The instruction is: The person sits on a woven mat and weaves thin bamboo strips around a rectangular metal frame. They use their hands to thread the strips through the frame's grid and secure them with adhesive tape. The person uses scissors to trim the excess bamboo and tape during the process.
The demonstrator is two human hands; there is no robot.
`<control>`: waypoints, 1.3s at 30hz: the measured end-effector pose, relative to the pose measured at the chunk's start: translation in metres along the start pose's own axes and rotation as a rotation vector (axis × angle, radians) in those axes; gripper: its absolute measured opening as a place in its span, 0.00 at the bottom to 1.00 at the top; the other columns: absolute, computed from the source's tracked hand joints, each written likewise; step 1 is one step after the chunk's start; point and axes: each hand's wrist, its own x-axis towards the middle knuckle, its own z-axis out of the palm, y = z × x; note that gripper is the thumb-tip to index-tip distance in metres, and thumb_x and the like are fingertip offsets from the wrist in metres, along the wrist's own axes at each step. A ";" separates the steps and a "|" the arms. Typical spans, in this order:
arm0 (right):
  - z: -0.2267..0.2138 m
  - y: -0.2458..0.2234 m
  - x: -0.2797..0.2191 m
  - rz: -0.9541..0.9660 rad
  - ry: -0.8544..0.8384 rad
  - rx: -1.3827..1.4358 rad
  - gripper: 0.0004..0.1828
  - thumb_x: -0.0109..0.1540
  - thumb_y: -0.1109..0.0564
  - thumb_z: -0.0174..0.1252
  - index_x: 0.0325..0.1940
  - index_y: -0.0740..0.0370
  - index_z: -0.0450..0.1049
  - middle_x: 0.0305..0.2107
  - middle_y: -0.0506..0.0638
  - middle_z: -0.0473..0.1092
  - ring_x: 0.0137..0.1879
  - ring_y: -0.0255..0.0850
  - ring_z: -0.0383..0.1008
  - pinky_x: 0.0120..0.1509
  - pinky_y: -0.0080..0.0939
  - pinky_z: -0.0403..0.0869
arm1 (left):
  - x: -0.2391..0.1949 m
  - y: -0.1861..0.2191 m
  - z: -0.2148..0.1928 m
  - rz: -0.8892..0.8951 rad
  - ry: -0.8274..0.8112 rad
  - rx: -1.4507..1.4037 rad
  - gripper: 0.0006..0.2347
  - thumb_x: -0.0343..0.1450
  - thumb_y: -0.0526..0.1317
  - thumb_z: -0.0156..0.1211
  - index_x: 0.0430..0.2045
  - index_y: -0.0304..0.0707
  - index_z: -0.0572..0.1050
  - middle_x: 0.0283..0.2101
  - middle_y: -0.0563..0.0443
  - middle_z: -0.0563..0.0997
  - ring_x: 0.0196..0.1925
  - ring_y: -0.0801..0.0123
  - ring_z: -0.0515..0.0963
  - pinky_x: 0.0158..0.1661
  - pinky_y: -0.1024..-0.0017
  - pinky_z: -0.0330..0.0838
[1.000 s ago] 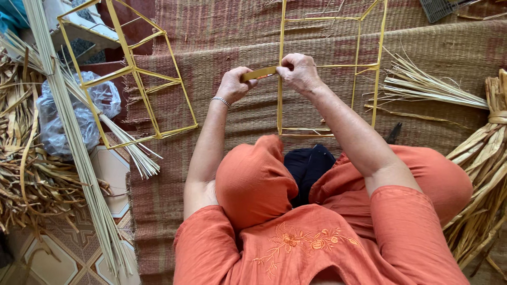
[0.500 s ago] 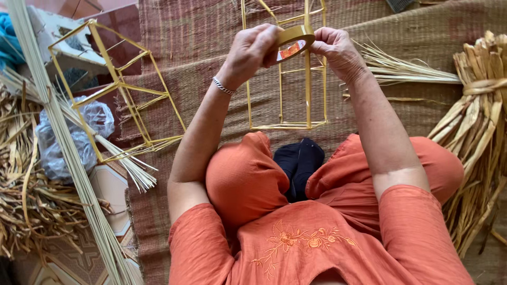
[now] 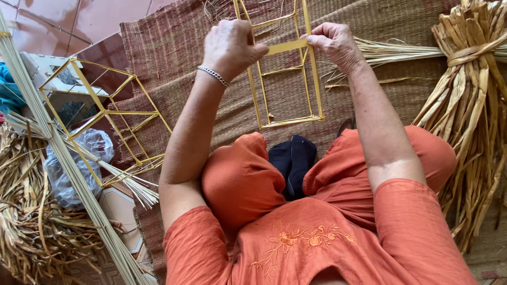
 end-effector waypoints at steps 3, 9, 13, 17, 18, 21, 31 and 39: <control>-0.001 -0.003 0.001 0.045 0.002 -0.035 0.04 0.67 0.58 0.64 0.44 0.60 0.79 0.35 0.49 0.78 0.39 0.31 0.77 0.46 0.37 0.79 | -0.001 -0.019 -0.004 -0.087 -0.050 0.180 0.21 0.67 0.59 0.69 0.23 0.38 0.80 0.27 0.46 0.81 0.30 0.66 0.80 0.35 0.64 0.77; -0.002 -0.004 -0.002 0.006 -0.010 -0.021 0.05 0.68 0.58 0.64 0.46 0.62 0.79 0.39 0.50 0.79 0.44 0.32 0.78 0.52 0.36 0.80 | 0.016 -0.042 0.031 -0.205 -0.077 0.125 0.26 0.64 0.66 0.68 0.27 0.37 0.79 0.29 0.47 0.80 0.30 0.68 0.79 0.36 0.65 0.77; -0.003 -0.015 -0.005 -0.049 -0.007 -0.013 0.12 0.66 0.57 0.66 0.52 0.61 0.74 0.40 0.49 0.78 0.47 0.33 0.79 0.55 0.36 0.82 | 0.029 -0.052 0.057 -0.243 -0.115 0.108 0.26 0.65 0.65 0.66 0.29 0.37 0.78 0.31 0.48 0.80 0.31 0.70 0.78 0.35 0.66 0.78; -0.004 -0.029 -0.008 -0.323 0.045 -0.383 0.16 0.65 0.55 0.70 0.54 0.58 0.76 0.42 0.52 0.74 0.46 0.37 0.77 0.49 0.35 0.83 | 0.041 -0.068 0.092 -0.006 0.171 0.069 0.22 0.61 0.58 0.69 0.33 0.38 0.78 0.31 0.49 0.79 0.27 0.71 0.76 0.29 0.68 0.77; -0.004 -0.030 -0.008 -0.439 0.058 -0.552 0.14 0.65 0.55 0.70 0.54 0.58 0.78 0.42 0.55 0.73 0.46 0.39 0.76 0.47 0.35 0.83 | 0.042 -0.070 0.101 0.102 0.304 0.045 0.21 0.59 0.55 0.70 0.35 0.39 0.78 0.31 0.49 0.79 0.26 0.71 0.76 0.26 0.69 0.77; -0.007 -0.034 -0.004 -0.625 0.004 -1.083 0.07 0.67 0.52 0.72 0.48 0.49 0.82 0.33 0.48 0.76 0.37 0.36 0.75 0.39 0.36 0.77 | 0.038 -0.066 0.120 0.227 0.258 0.151 0.06 0.74 0.43 0.63 0.35 0.43 0.80 0.38 0.47 0.78 0.24 0.71 0.76 0.26 0.72 0.76; 0.020 -0.009 0.023 -0.716 -0.150 -1.710 0.12 0.72 0.62 0.60 0.34 0.59 0.73 0.28 0.48 0.72 0.32 0.30 0.73 0.31 0.29 0.75 | 0.044 -0.054 0.139 0.290 0.341 0.355 0.03 0.70 0.34 0.63 0.26 0.35 0.77 0.38 0.41 0.78 0.27 0.67 0.82 0.24 0.67 0.79; -0.021 -0.049 0.011 -0.408 -0.161 -0.722 0.05 0.67 0.57 0.68 0.45 0.58 0.79 0.34 0.51 0.77 0.38 0.36 0.77 0.43 0.42 0.78 | 0.038 -0.056 0.143 0.351 0.435 0.301 0.01 0.69 0.31 0.61 0.27 0.34 0.76 0.38 0.41 0.78 0.25 0.66 0.83 0.23 0.66 0.79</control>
